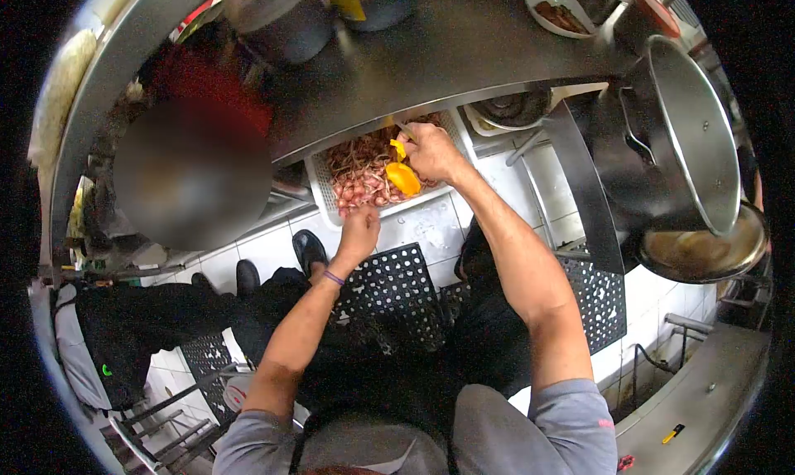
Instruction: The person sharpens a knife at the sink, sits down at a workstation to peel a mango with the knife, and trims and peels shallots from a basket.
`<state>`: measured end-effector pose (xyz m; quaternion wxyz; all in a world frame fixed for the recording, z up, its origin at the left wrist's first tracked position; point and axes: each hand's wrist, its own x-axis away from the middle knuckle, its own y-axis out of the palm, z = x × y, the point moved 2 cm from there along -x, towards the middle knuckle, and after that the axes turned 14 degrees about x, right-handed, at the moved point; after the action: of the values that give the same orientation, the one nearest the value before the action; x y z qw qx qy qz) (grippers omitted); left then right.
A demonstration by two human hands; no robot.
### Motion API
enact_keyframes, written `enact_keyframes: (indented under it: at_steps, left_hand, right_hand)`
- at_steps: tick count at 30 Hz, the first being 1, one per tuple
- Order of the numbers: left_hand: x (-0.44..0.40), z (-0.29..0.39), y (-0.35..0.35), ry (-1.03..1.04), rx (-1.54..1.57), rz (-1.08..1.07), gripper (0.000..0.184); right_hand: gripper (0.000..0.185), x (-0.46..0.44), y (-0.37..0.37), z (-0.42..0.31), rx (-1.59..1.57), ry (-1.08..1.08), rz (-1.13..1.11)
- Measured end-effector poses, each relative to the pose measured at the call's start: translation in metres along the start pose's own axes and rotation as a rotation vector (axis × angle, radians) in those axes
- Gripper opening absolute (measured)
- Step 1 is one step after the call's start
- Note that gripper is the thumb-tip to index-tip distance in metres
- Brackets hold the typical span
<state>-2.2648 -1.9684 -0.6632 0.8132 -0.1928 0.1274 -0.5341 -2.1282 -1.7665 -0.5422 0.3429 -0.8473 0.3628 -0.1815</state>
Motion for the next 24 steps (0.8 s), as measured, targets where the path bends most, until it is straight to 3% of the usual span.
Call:
enact_keyframes:
  at_steps: [2, 3, 6, 11, 14, 15, 18, 22, 24]
  left_hand:
    - [-0.025, 0.006, 0.005, 0.106, -0.083, 0.109, 0.010]
    - [-0.037, 0.008, 0.008, 0.033, -0.119, 0.096, 0.009]
    - [-0.068, 0.005, 0.028, 0.290, -0.200, 0.000, 0.009]
    - [-0.090, 0.020, 0.055, 0.275, -0.214, 0.177, 0.019]
    - [-0.105, 0.009, 0.051, 0.035, -0.116, -0.209, 0.030]
    - [-0.113, -0.022, 0.058, -0.081, 0.050, -0.348, 0.037]
    - [-0.107, 0.011, 0.053, 0.069, -0.058, -0.352, 0.037]
    - [-0.104, 0.002, 0.055, -0.121, 0.046, -0.353, 0.039]
    - [-0.101, -0.009, 0.054, -0.093, 0.083, -0.324, 0.037]
  right_hand:
    - [0.012, 0.006, -0.010, -0.002, -0.010, 0.044, -0.066]
    - [0.013, 0.006, -0.011, 0.002, 0.008, 0.020, -0.031]
    - [0.013, 0.003, -0.001, 0.021, 0.064, -0.106, 0.053]
    - [0.013, 0.010, -0.016, 0.003, 0.057, -0.173, 0.097]
    - [0.015, 0.017, -0.026, -0.004, 0.045, -0.118, 0.003]
    - [0.016, 0.017, -0.024, -0.001, 0.029, -0.145, 0.018]
    - [0.017, 0.017, -0.023, 0.005, 0.017, -0.118, -0.011]
    - [0.016, 0.013, -0.026, 0.013, 0.079, -0.109, 0.035]
    - [0.017, 0.014, -0.029, 0.014, 0.004, -0.021, 0.021]
